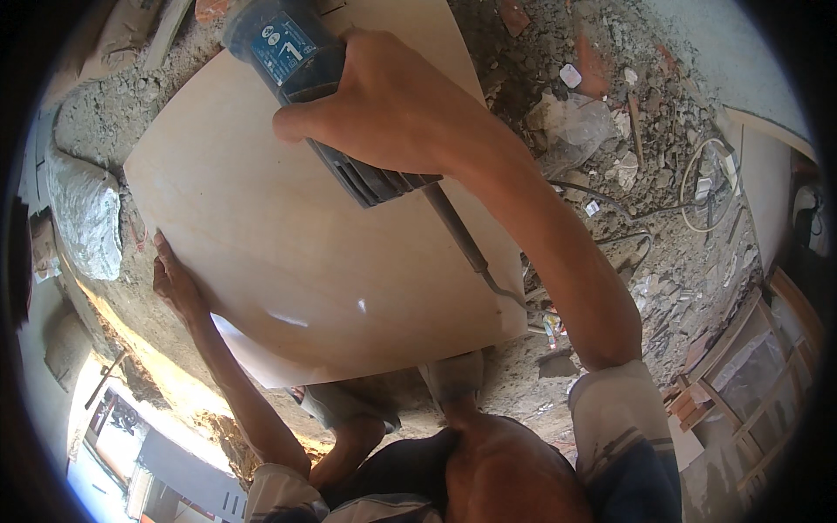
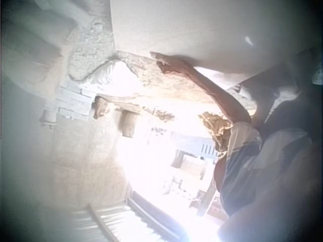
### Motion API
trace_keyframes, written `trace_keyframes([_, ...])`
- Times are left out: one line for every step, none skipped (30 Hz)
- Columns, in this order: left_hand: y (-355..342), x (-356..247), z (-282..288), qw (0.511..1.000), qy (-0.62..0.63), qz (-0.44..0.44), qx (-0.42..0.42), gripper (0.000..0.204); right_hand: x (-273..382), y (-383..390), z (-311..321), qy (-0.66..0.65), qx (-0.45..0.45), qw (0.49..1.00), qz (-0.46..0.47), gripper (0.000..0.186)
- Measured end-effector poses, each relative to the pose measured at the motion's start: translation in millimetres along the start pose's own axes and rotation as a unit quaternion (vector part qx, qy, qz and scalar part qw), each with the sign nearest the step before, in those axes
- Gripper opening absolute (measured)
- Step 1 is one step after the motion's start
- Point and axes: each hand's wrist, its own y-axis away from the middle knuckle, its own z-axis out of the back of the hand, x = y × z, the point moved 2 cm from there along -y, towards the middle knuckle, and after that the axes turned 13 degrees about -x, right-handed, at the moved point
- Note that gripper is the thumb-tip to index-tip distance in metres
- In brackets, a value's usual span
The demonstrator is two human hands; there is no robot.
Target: The person uses a handheld angle grinder to cut a square tile while sitting on the floor.
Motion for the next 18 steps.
trace_keyframes([-0.8,0.7,0.3,1.000,-0.001,-0.002,-0.001,0.067,-0.2,-1.7,-0.4,-0.006,-0.003,1.000,0.007,0.040])
trace_keyframes([-1.3,1.6,0.6,1.000,0.002,-0.001,0.001,0.067,-1.0,-3.4,-0.8,0.004,0.007,1.000,0.005,0.040])
trace_keyframes([-1.6,2.5,0.7,1.000,0.005,-0.001,0.002,0.067,-1.7,-5.1,-0.9,0.014,0.018,1.000,0.002,0.040])
trace_keyframes([-1.6,2.7,0.8,1.000,0.009,0.000,0.004,0.067,-2.3,-6.1,-0.7,0.024,0.028,0.999,-0.001,0.041])
trace_keyframes([-1.2,2.4,0.3,1.000,0.009,0.002,0.004,0.067,-2.6,-6.7,-0.2,0.021,0.031,0.999,-0.005,0.041])
trace_keyframes([-0.5,1.7,-0.3,1.000,0.008,0.004,0.003,0.067,-2.8,-7.1,0.6,0.018,0.035,0.999,-0.010,0.041])
trace_keyframes([0.1,1.3,-1.2,1.000,0.008,0.005,0.004,0.067,-2.8,-7.1,1.4,0.016,0.038,0.999,-0.014,0.040])
trace_keyframes([-0.7,2.3,-0.5,1.000,-0.003,0.013,0.011,0.069,-2.0,-6.1,1.5,0.004,0.028,1.000,-0.012,0.039])
trace_keyframes([-2.5,3.9,0.5,1.000,-0.014,0.020,0.019,0.072,-0.7,-4.1,1.3,-0.007,0.019,1.000,-0.010,0.039])
trace_keyframes([-4.2,5.6,1.4,0.999,-0.025,0.027,0.027,0.076,-0.1,-2.9,1.5,-0.019,0.009,1.000,-0.008,0.040])
trace_keyframes([-5.8,7.0,1.5,0.999,-0.021,0.021,0.030,0.076,-0.8,-2.8,1.7,-0.018,0.010,1.000,-0.005,0.040])
trace_keyframes([-7.1,8.6,1.6,0.999,-0.017,0.015,0.033,0.076,-2.2,-2.7,1.8,-0.017,0.011,1.000,-0.002,0.040])
trace_keyframes([-7.7,9.2,1.7,0.999,-0.013,0.008,0.035,0.076,-3.0,-2.6,2.0,-0.016,0.012,1.000,0.001,0.040])
trace_keyframes([-7.5,8.8,1.5,0.999,-0.014,0.010,0.036,0.076,-2.9,-2.2,2.9,-0.014,0.013,1.000,-0.002,0.041])
trace_keyframes([-7.1,8.3,1.5,0.999,-0.015,0.012,0.036,0.076,-2.4,-1.7,3.9,-0.012,0.014,1.000,-0.006,0.041])
trace_keyframes([-6.7,7.8,1.7,0.999,-0.017,0.014,0.036,0.076,-2.0,-1.5,4.6,-0.011,0.015,1.000,-0.009,0.041])
trace_keyframes([-5.0,6.4,1.4,0.999,-0.017,0.015,0.035,0.076,-2.6,-2.1,5.4,-0.003,0.023,1.000,-0.011,0.039])
trace_keyframes([-2.9,4.1,1.9,0.999,-0.017,0.016,0.035,0.075,-3.3,-3.7,5.8,0.005,0.031,0.999,-0.013,0.039])
